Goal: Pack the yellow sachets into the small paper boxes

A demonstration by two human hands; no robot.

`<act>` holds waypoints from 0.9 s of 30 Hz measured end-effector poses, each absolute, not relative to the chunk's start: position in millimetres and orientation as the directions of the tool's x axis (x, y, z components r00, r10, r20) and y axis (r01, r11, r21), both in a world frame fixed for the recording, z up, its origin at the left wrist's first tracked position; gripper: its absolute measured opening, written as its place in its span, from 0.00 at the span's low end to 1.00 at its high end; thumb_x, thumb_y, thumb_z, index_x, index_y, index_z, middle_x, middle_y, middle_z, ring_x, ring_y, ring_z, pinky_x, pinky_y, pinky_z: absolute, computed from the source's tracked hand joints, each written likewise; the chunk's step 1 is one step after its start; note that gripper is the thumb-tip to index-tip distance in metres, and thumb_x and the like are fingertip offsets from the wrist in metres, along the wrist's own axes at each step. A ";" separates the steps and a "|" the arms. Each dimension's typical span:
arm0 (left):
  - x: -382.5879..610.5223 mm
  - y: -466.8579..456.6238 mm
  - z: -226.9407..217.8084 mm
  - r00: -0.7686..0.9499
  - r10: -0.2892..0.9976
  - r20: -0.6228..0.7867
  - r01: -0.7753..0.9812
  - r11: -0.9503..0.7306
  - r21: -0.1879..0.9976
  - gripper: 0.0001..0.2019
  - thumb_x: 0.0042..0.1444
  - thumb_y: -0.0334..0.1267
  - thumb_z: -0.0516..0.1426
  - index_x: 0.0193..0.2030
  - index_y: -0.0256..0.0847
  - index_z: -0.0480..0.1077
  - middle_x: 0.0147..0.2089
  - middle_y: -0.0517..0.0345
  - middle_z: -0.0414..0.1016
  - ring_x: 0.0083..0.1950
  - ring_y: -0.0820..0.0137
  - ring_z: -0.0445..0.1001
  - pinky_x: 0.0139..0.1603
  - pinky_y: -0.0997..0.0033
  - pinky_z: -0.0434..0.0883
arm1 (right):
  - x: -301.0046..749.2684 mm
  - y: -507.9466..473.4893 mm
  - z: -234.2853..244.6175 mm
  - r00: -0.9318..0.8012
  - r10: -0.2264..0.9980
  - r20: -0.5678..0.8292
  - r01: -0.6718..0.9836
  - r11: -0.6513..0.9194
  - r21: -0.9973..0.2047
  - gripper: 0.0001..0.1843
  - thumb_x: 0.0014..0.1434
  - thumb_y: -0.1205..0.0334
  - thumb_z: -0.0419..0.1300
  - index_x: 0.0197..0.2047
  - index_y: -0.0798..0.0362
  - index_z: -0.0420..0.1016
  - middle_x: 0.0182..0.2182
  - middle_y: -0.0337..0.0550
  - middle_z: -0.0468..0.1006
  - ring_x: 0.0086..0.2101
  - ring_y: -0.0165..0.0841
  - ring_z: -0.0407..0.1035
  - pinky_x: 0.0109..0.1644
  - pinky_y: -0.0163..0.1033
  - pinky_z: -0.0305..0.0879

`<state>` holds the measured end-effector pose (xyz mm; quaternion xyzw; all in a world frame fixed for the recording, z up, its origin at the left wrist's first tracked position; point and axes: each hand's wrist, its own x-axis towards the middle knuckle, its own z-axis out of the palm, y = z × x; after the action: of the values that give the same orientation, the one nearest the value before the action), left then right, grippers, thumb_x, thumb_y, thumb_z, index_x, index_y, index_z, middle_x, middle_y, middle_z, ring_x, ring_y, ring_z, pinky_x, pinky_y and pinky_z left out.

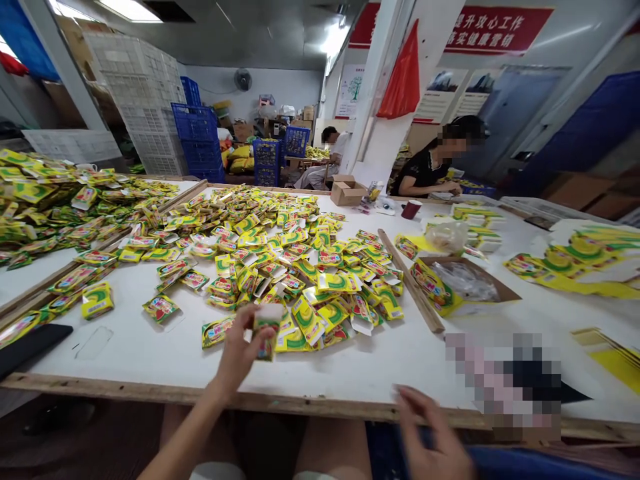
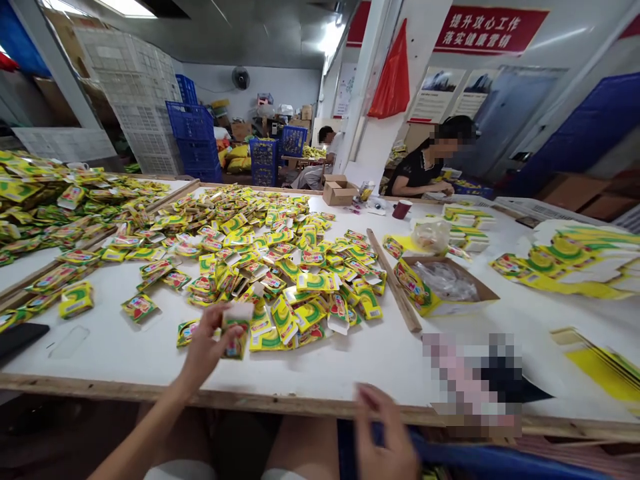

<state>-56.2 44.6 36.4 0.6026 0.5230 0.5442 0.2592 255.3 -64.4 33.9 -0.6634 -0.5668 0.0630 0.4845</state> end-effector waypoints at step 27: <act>-35.4 12.0 8.6 0.112 0.945 0.308 0.073 -0.317 0.946 0.08 0.59 0.39 0.56 0.41 0.39 0.73 0.48 0.50 0.74 0.52 0.65 0.71 0.56 0.64 0.68 | 126.9 9.2 14.6 -0.088 0.884 0.459 0.323 0.461 -0.827 0.06 0.63 0.63 0.55 0.41 0.52 0.73 0.42 0.46 0.74 0.46 0.36 0.69 0.50 0.40 0.65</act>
<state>-35.4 12.0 8.6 0.6190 0.4109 0.5245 0.4158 126.9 9.2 14.6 -0.4407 -0.6846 0.2743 0.5118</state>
